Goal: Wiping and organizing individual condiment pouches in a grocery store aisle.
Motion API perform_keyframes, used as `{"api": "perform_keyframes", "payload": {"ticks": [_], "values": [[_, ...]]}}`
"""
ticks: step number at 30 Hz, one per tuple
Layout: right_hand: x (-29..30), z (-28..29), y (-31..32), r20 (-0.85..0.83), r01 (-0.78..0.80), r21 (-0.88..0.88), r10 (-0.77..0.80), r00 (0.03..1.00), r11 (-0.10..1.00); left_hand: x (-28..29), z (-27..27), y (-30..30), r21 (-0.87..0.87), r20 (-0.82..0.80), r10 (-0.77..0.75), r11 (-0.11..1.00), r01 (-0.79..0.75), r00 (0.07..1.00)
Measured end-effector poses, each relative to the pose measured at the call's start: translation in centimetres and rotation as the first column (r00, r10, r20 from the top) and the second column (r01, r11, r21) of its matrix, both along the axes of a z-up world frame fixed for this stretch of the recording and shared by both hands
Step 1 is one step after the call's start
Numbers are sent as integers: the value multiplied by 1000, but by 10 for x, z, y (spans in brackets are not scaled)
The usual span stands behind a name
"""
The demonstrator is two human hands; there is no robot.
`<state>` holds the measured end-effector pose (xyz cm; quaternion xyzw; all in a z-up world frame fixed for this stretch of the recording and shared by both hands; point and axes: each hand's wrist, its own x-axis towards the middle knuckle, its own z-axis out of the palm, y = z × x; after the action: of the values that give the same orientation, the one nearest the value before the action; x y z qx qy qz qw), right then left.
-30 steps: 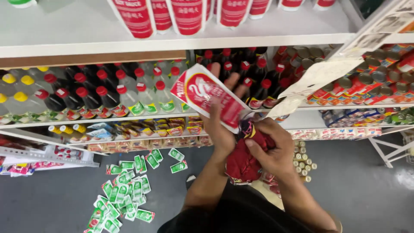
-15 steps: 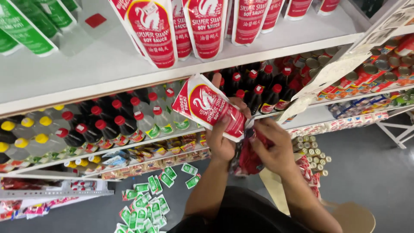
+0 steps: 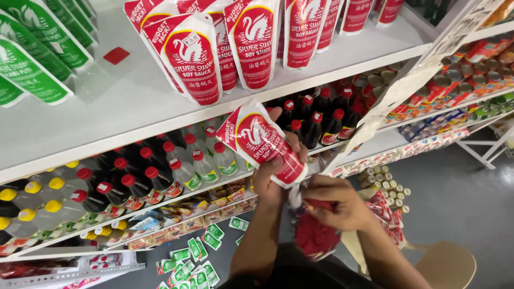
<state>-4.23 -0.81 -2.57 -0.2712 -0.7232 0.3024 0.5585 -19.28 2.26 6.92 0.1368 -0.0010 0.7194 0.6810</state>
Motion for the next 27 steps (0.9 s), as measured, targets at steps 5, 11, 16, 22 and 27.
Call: {"api": "perform_keyframes", "payload": {"ticks": [5,11,16,22,27], "values": [[57,-36,13,-133,427,-66,-432,892,902,-1,-52,26,229,-142,-122,961,153,982],[-23,19,7,-54,326,-139,-336,940,935,41,-131,4,-20,-190,-131,991,130,973],[15,-21,7,32,393,-284,-401,916,875,10,-86,19,159,-739,39,980,118,673],[84,-9,26,4,443,-123,-446,895,888,10,-32,17,169,-914,133,984,62,383],[80,43,35,181,212,-137,-186,966,968,33,-143,60,17,-547,-226,960,281,806]]}}
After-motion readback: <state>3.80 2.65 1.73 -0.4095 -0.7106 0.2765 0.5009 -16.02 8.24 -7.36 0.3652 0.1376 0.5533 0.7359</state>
